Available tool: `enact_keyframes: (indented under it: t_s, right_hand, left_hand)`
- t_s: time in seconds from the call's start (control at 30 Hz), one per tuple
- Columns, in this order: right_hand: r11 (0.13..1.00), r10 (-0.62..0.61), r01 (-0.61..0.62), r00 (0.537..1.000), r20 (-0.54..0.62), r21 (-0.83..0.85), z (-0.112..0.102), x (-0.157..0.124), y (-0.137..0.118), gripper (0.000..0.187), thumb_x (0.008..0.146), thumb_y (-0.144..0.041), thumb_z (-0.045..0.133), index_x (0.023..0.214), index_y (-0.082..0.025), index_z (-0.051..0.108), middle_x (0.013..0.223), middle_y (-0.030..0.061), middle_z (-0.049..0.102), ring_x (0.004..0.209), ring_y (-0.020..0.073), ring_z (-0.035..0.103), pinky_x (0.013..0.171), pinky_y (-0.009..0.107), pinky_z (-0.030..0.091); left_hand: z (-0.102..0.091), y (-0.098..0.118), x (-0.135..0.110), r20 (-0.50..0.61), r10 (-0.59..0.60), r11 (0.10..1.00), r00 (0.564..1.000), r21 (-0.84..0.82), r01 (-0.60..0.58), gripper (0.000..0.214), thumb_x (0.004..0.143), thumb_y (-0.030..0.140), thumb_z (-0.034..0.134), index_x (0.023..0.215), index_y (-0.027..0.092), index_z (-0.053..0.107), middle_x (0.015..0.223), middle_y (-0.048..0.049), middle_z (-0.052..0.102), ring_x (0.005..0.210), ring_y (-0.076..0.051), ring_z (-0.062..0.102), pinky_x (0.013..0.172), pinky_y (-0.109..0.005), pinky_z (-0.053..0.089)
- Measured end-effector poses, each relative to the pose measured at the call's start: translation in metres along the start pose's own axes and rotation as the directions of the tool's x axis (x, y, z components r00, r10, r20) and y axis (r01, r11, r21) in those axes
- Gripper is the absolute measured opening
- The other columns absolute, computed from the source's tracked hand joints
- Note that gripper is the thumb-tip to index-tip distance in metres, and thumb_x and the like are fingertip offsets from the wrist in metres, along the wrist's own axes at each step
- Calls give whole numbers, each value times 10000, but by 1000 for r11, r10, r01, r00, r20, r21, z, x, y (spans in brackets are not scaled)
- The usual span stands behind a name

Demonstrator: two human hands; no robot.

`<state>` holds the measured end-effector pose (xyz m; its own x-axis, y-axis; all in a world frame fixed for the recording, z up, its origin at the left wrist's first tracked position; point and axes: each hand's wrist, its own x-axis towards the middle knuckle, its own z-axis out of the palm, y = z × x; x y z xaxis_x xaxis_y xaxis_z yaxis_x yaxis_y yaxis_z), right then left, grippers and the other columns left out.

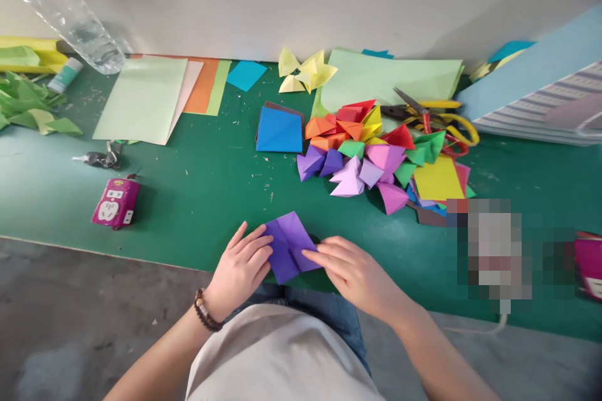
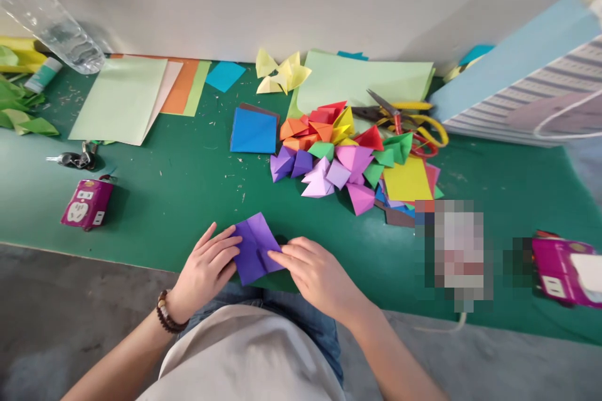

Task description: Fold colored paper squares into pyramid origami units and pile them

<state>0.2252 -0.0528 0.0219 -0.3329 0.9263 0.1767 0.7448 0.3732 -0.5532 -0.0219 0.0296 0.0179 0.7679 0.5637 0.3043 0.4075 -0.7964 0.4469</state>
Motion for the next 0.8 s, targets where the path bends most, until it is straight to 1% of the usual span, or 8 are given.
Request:
enact_keyframes:
  t_s: [0.1,0.23,0.4,0.5,0.57,0.67,0.73,0.8]
  right_hand:
    - [999,-29,27,999,-46,-46,-2,5,9,266,911,-181,553,1137,-238,682,937,67,680,922,199,609,822,374,563]
    - [987,-75,64,994,-74,-149,-13,16,12,201,905,-200,579,1007,-281,732,1204,73,647,1038,212,598,861,372,540]
    - [924,-276,294,955,109,-242,-24,27,10,376,946,-96,432,1189,-280,653,1330,15,606,1093,196,601,840,350,515]
    - [919,-280,310,948,151,-245,-23,27,18,398,923,-79,448,1229,-256,630,1261,30,656,1072,209,613,814,366,521]
    - [945,-235,259,962,138,-201,-19,25,25,346,908,-120,512,1198,-251,648,1207,33,686,1028,221,621,803,386,531]
    - [996,-84,83,995,55,29,-14,25,34,212,892,-234,589,1074,-266,692,1130,37,719,940,207,627,802,389,546]
    - [976,77,-76,997,2,205,-11,27,36,135,884,-306,605,964,-266,706,1056,44,738,914,198,633,802,377,547]
    - [923,243,-235,970,12,304,-10,32,36,153,876,-368,604,898,-251,700,1006,51,738,863,192,643,747,346,543]
  left_hand:
    - [0,5,-4,24,-18,1000,1000,3,18,237,883,309,616,1072,165,629,1177,-105,668,1266,-284,528,1102,-549,389]
    - [3,8,-6,22,-18,1000,1000,-3,18,177,899,222,560,1040,143,632,1186,-111,666,1285,-287,509,1107,-533,389]
    - [1,5,-5,88,5,999,996,-34,-2,210,865,143,520,1053,122,613,1258,-124,622,1357,-281,420,1118,-494,394]
    - [1,5,-5,93,3,999,996,-36,0,201,860,169,547,1044,123,613,1249,-125,624,1352,-278,426,1106,-478,415]
    - [3,7,-6,64,-7,1000,998,-27,9,202,878,256,579,1030,131,623,1226,-127,637,1327,-288,459,1089,-486,432]
    - [10,16,-6,-10,-41,999,999,-18,41,252,890,356,587,1011,143,646,1177,-124,663,1273,-296,515,1048,-486,471]
    - [17,24,-6,-47,-68,998,997,-11,68,257,894,350,579,1021,140,655,1167,-124,668,1248,-301,534,1024,-479,491]
    - [22,30,-6,-56,-80,997,995,0,80,281,887,354,584,1041,130,657,1180,-130,662,1237,-315,539,1012,-480,501]
